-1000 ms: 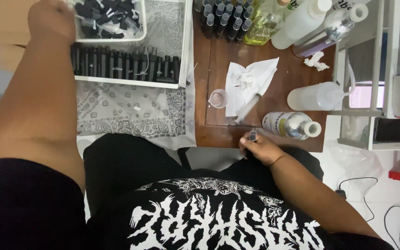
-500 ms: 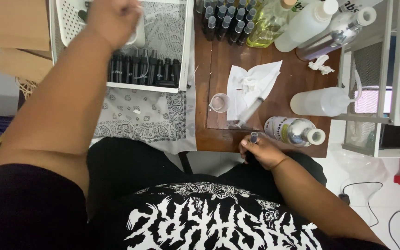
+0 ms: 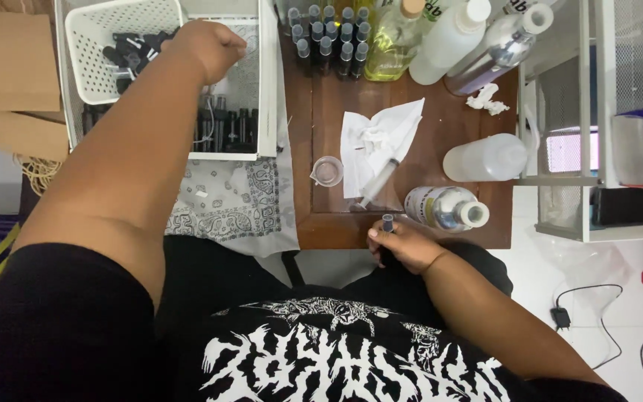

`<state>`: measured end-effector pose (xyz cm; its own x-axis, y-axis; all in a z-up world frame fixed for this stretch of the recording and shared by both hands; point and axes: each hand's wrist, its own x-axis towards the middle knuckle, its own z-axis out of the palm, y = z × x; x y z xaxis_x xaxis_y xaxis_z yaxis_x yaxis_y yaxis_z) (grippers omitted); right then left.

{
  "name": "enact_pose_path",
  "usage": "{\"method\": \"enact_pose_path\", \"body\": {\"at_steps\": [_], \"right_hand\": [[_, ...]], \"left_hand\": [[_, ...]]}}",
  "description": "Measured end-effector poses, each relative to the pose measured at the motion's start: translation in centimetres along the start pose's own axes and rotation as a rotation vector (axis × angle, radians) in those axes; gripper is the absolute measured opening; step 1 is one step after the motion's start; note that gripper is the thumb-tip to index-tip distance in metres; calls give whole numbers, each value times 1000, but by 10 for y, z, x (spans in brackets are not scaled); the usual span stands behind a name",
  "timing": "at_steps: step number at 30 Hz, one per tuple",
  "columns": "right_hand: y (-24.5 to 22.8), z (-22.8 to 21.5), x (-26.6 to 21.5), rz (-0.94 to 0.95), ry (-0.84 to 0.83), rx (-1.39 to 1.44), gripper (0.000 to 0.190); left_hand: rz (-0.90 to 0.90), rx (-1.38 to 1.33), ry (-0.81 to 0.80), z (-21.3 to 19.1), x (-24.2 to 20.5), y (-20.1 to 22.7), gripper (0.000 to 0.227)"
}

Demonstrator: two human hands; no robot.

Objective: Assembling small perfume spray bottles and filling them using a syringe

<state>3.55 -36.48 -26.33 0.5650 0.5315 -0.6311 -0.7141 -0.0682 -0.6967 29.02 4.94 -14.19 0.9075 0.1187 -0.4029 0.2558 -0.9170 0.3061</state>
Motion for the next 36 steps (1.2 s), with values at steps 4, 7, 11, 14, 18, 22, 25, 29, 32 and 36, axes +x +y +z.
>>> {"method": "enact_pose_path", "body": {"at_steps": [4, 7, 11, 14, 18, 22, 25, 29, 32, 36], "right_hand": [[11, -4, 4, -4, -33, 42, 33], [15, -10, 6, -40, -119, 101, 41], [-19, 3, -8, -87, -281, 445, 53], [-19, -1, -13, -112, -354, 576, 38], [-17, -6, -11, -62, -480, 620, 37], [-18, -9, -18, -125, -426, 671, 31], [-30, 9, -31, -163, -517, 766, 37], [-59, 49, -62, -375, -564, 718, 51], [-90, 90, -91, -444, -409, 546, 75], [-113, 132, -136, -668, -344, 287, 43]], "left_hand": [[-99, -41, -44, 3, 1, -3, 38], [-97, -10, -43, -2, -7, 7, 25], [-61, -39, 60, 13, 4, -9, 25], [11, -249, 144, 9, -24, 1, 26], [118, -177, 288, 20, -27, -28, 25], [67, -504, 265, 1, -135, 13, 18], [-145, -687, 58, -25, -227, 47, 12], [113, -850, -44, -4, -290, 37, 18], [548, -873, -106, -5, -344, 47, 9], [344, -764, -171, -15, -403, 67, 25]]}}
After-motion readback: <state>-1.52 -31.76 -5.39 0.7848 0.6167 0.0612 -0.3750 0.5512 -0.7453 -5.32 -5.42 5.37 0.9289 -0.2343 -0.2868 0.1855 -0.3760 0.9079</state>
